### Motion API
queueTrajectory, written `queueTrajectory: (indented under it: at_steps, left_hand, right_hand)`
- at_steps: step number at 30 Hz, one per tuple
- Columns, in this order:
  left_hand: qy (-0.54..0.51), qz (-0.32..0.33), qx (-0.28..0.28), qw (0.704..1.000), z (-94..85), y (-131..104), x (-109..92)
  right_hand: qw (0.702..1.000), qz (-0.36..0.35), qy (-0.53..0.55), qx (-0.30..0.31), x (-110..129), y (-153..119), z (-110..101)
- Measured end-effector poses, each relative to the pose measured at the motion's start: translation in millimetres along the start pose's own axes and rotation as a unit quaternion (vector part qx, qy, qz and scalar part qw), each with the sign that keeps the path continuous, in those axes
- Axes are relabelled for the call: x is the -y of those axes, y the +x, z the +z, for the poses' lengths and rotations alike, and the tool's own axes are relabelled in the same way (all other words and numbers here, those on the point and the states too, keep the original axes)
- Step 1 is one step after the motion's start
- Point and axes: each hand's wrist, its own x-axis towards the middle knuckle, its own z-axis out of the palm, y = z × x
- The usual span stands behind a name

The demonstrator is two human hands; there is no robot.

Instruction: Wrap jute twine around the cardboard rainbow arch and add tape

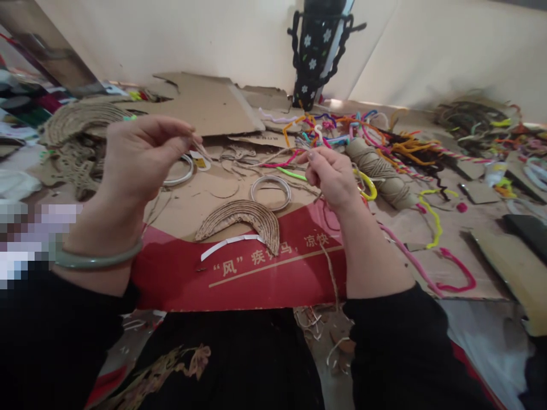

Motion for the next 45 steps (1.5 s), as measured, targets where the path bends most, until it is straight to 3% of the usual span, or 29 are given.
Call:
queueTrajectory:
  at_steps: [4, 8, 14, 19, 29, 33, 40, 45]
  left_hand:
    - [0.106, 0.022, 0.054, 0.993, 7.4, -6.2, 0.0]
    - [0.229, 0.040, 0.139, 0.963, 16.0, -10.3, 5.7]
    - [0.165, 0.095, 0.120, 0.974, 31.8, -21.2, -7.7]
    - [0.085, 0.061, 0.211, 0.972, 45.0, -30.1, -22.5]
    - [0.047, -0.032, 0.248, 0.967, 48.7, -29.7, -34.9]
    - [0.011, -0.064, 0.269, 0.961, 49.9, -30.7, -39.8]
    - [-0.064, -0.127, 0.283, 0.949, 50.7, -29.7, -49.9]
    - [-0.093, -0.183, 0.272, 0.940, 49.5, -31.1, -51.3]
  right_hand:
    - [1.000, 0.013, 0.005, 0.026, 7.1, -5.3, 3.7]
    - [0.999, 0.023, 0.012, 0.047, 11.7, -9.6, 8.7]
    - [0.995, 0.022, -0.010, 0.096, 17.2, -19.7, 23.6]
    - [0.987, -0.019, -0.045, 0.152, 18.2, -24.6, 36.8]
    - [0.978, -0.142, -0.122, 0.090, 20.6, -30.1, 46.7]
    - [0.991, -0.093, -0.074, 0.054, 24.0, -32.4, 50.6]
    - [0.997, -0.036, 0.055, 0.049, 27.7, -33.1, 58.3]
    - [0.997, -0.028, 0.064, -0.036, 22.4, -24.1, 45.1]
